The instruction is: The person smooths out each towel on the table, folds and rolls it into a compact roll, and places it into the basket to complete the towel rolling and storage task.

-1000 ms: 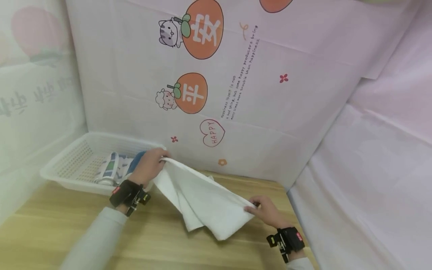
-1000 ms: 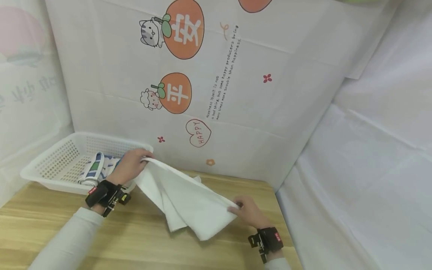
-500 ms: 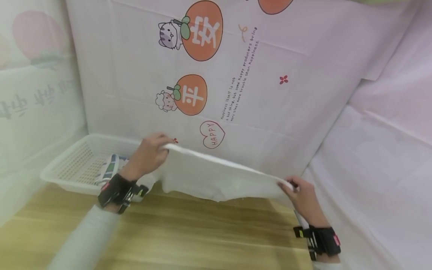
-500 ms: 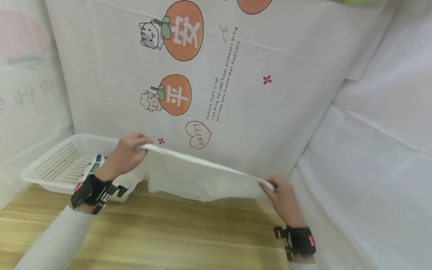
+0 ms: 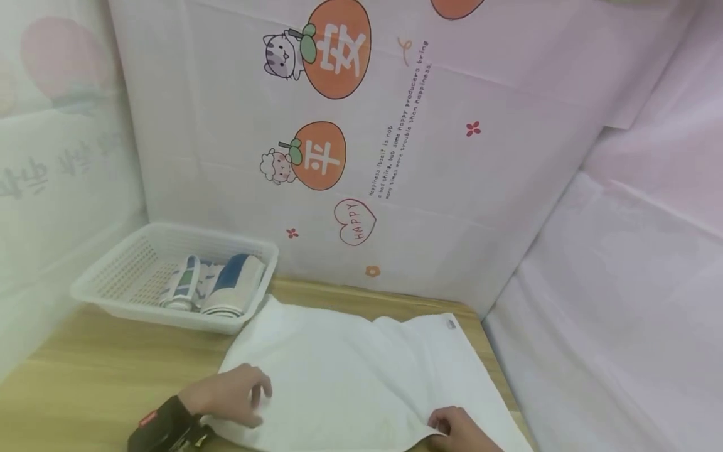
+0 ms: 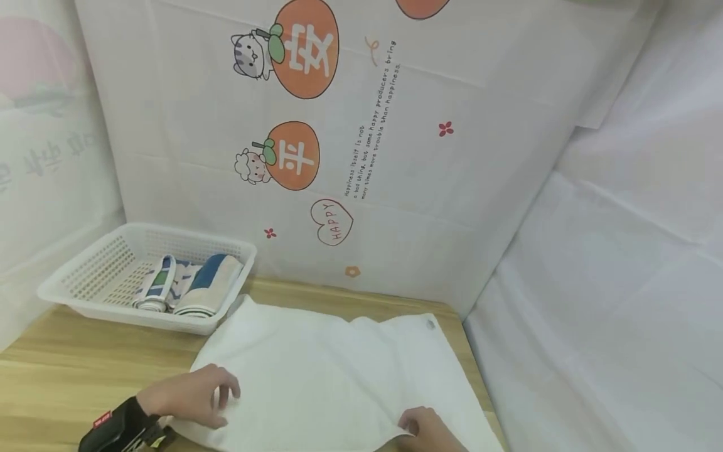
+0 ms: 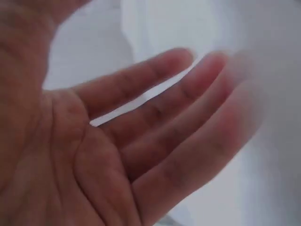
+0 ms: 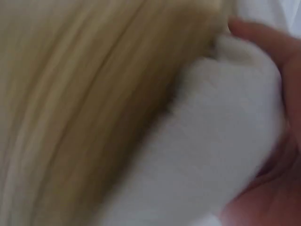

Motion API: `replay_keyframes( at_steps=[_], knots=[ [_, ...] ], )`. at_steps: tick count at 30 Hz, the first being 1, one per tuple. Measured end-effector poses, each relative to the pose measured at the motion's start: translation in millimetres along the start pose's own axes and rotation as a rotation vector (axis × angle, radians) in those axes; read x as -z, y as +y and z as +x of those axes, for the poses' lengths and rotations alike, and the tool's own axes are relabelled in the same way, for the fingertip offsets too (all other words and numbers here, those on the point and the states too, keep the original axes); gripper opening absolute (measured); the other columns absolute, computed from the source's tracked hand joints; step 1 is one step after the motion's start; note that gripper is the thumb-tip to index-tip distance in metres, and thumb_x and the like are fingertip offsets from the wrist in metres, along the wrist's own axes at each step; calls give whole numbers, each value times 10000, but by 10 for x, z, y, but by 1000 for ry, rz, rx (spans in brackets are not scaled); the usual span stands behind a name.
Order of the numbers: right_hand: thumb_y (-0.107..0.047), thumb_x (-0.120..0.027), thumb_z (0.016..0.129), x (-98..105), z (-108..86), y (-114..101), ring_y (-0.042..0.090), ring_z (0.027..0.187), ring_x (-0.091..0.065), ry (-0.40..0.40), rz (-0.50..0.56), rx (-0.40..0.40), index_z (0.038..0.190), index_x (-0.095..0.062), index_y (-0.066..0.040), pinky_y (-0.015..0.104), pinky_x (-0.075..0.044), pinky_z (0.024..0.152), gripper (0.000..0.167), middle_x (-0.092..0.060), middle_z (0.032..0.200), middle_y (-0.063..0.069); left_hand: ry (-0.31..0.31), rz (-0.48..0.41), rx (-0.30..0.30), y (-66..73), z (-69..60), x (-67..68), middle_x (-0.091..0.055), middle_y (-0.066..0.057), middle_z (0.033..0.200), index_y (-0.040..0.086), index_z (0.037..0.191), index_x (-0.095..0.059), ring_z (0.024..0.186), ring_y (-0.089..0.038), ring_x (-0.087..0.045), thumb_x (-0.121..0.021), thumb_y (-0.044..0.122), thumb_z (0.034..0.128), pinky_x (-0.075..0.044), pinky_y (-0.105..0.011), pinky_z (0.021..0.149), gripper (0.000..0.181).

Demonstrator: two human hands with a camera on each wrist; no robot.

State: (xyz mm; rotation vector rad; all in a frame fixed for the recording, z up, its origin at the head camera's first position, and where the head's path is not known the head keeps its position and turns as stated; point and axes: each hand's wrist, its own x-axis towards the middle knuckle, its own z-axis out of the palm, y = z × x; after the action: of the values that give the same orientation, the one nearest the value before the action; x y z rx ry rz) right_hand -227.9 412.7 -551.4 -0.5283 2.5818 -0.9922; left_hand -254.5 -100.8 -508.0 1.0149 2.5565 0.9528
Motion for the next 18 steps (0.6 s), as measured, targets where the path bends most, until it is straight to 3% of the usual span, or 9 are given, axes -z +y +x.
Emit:
replay_keyframes(
  at_steps=[3,5,7,10,12,15,18],
  knots=[
    [-289,-715,937,22,-26,-177,48,602,-497,-81,50,-77,917,-737,-125,254,-443,565,167,-569,678,-68,49,10,-3,55,136,91,-667,3,914,60,1081,-685,828,-133,-607,-778,196,835,-527,-273,689,295],
    [-356,-667,976,115,3,-282,41,623,-525,-82,26,-50,909,-734,-133,248,-459,577,242,-603,700,-53,98,51,34,55,271,136,-677,-91,1043,22,1147,-663,937,-243,-652,-752,165,868,-571,-370,788,326],
    [-359,-619,1009,242,69,-337,29,690,-560,-7,-43,12,933,-733,-127,242,-474,611,270,-657,779,-50,150,121,84,3,416,141,-651,-199,1173,-27,1212,-631,1081,-366,-637,-740,157,875,-550,-486,917,400],
    [-324,-620,1012,427,243,-315,107,849,-646,191,-186,44,1079,-722,-56,304,-548,734,294,-718,956,19,211,227,187,-132,613,90,-512,-358,1356,-111,1312,-544,1299,-511,-482,-741,150,858,-405,-624,1087,559],
    [-319,-654,989,502,380,-226,246,1049,-659,284,-261,-11,1228,-671,-3,417,-548,897,396,-704,1138,114,235,260,254,-231,728,53,-373,-447,1432,-173,1371,-454,1376,-593,-338,-744,126,832,-296,-680,1139,682],
    [-358,-678,964,508,559,-21,494,1290,-509,279,-344,-133,1383,-551,58,616,-409,1078,604,-558,1361,319,271,229,337,-313,849,12,-209,-509,1470,-233,1414,-329,1407,-663,-171,-755,64,773,-166,-741,1152,824],
    [-395,-670,959,445,652,193,611,1358,-360,224,-398,-216,1425,-472,109,706,-297,1113,714,-414,1441,431,294,194,376,-322,903,-4,-198,-516,1463,-239,1431,-289,1370,-673,-240,-759,15,724,-218,-727,1141,886]
  ],
)
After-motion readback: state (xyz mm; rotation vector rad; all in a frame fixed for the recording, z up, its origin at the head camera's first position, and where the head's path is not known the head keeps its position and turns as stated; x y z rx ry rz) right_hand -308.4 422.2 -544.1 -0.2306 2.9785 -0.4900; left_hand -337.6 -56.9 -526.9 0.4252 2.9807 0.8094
